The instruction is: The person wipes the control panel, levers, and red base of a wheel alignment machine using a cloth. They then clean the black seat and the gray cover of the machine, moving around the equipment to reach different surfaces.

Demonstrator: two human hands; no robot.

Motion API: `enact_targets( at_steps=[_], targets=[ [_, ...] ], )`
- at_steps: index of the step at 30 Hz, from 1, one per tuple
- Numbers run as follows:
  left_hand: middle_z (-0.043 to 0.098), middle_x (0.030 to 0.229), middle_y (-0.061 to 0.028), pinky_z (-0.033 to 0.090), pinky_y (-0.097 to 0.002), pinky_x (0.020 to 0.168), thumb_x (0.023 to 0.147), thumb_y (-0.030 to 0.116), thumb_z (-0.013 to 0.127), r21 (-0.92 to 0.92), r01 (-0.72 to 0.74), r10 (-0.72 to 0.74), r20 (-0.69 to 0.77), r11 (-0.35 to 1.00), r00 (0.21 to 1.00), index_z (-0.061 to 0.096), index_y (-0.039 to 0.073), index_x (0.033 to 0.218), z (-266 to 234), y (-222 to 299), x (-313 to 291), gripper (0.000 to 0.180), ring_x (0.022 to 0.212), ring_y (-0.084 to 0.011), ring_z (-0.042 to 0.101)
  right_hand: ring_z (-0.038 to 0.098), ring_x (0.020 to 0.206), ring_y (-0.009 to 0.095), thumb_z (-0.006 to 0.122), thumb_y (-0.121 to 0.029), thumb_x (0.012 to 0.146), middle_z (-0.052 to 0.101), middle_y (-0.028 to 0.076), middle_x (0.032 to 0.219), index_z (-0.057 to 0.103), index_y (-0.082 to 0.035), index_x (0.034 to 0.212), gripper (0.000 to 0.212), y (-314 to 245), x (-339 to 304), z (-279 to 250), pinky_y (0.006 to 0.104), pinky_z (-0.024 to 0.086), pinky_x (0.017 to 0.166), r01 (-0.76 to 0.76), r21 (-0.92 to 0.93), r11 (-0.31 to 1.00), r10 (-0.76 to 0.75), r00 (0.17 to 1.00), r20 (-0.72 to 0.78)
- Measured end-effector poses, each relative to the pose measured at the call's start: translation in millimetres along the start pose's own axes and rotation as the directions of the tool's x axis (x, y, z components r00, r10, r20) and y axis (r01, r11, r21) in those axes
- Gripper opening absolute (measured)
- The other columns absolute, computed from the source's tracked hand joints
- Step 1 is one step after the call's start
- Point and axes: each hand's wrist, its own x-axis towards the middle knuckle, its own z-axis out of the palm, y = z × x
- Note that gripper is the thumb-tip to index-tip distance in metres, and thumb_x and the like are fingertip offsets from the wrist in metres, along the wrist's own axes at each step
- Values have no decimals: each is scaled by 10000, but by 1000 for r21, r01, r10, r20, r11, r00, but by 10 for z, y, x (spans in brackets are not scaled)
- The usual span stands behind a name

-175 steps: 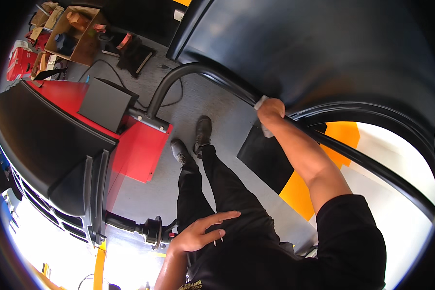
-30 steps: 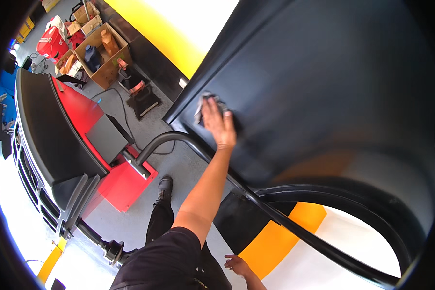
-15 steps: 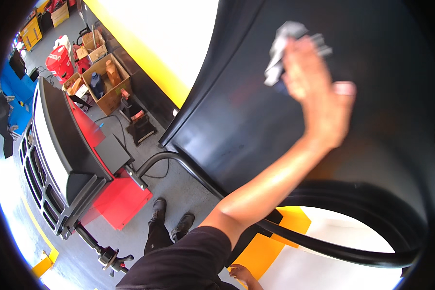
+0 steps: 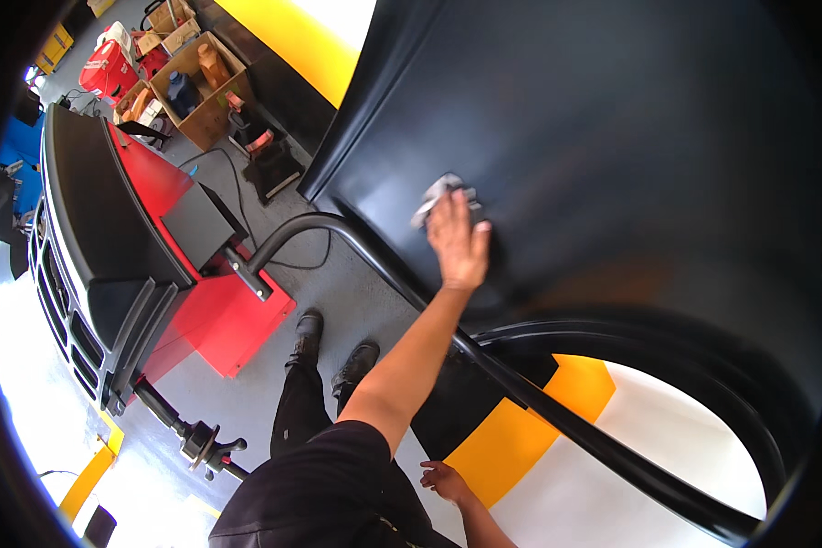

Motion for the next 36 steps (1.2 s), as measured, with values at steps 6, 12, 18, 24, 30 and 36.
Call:
enact_targets(
  at_steps=[6, 12, 18, 24, 30, 36],
  targets=[
    [28, 1734, -199, 31, -481, 1279, 1062, 550, 421, -204, 669, -697, -119, 714, 707, 108, 65, 1662, 113, -534, -136, 833, 1605, -358, -3, 728, 985, 213, 548, -175, 1007, 741, 135, 1079, 581, -55, 1403, 416, 181, 98, -131, 340, 565, 853, -37, -36, 999, 39, 997, 60],
    [31, 1694, -317, -27, -637, 1222, 904, 467, 624, -395, -97, 64, -95, 914, 993, 75, -46, 1635, -79, 2904, 499, 1049, 1569, -497, -35, 745, 916, 242, 530, -192, 1014, 755, 174, 1032, 587, 5, 1373, 413, 320, 97, -274, 346, 577, 851, 103, -214, 971, -100, 995, 25],
    [380, 1592, -219, 155, -645, 1133, 910, 574, 593, -437, -655, 690, -99, 617, 717, 452, 98, 1540, -222, 3001, 552, 802, 1454, -431, 316, 719, 906, 226, 538, -175, 1026, 729, 141, 1009, 569, 13, 1370, 393, 48, 159, -415, 353, 570, 853, 189, -231, 954, -189, 982, 24],
    [269, 1656, -266, 121, -573, 1228, 980, 384, 620, -22, -147, 148, 150, 989, 978, 275, 39, 1625, 193, 332, -468, 809, 1553, -433, 199, 708, 935, 207, 540, -218, 1037, 735, 111, 1021, 578, -39, 1380, 389, -73, 257, -179, 347, 546, 845, 69, 3, 998, -69, 996, 60],
    [12, 1723, -229, 83, -487, 1280, 1051, 589, 407, -115, 655, -662, -45, 747, 748, 54, 57, 1659, 141, -464, -734, 882, 1591, -404, 21, 712, 944, 201, 544, -217, 1019, 737, 109, 1016, 569, -45, 1392, 411, 128, 334, -147, 344, 548, 837, 64, -86, 994, -56, 995, 84],
    [-102, 1702, -287, -104, -557, 1230, 1039, 587, 446, -470, 183, -166, 77, 864, 983, -56, -38, 1628, 271, 2336, -51, 995, 1569, -459, -148, 687, 940, 191, 566, -272, 1014, 708, 73, 1083, 560, -105, 1419, 438, 221, 278, -408, 329, 532, 816, -25, 31, 999, 22, 996, 84]
  ],
)
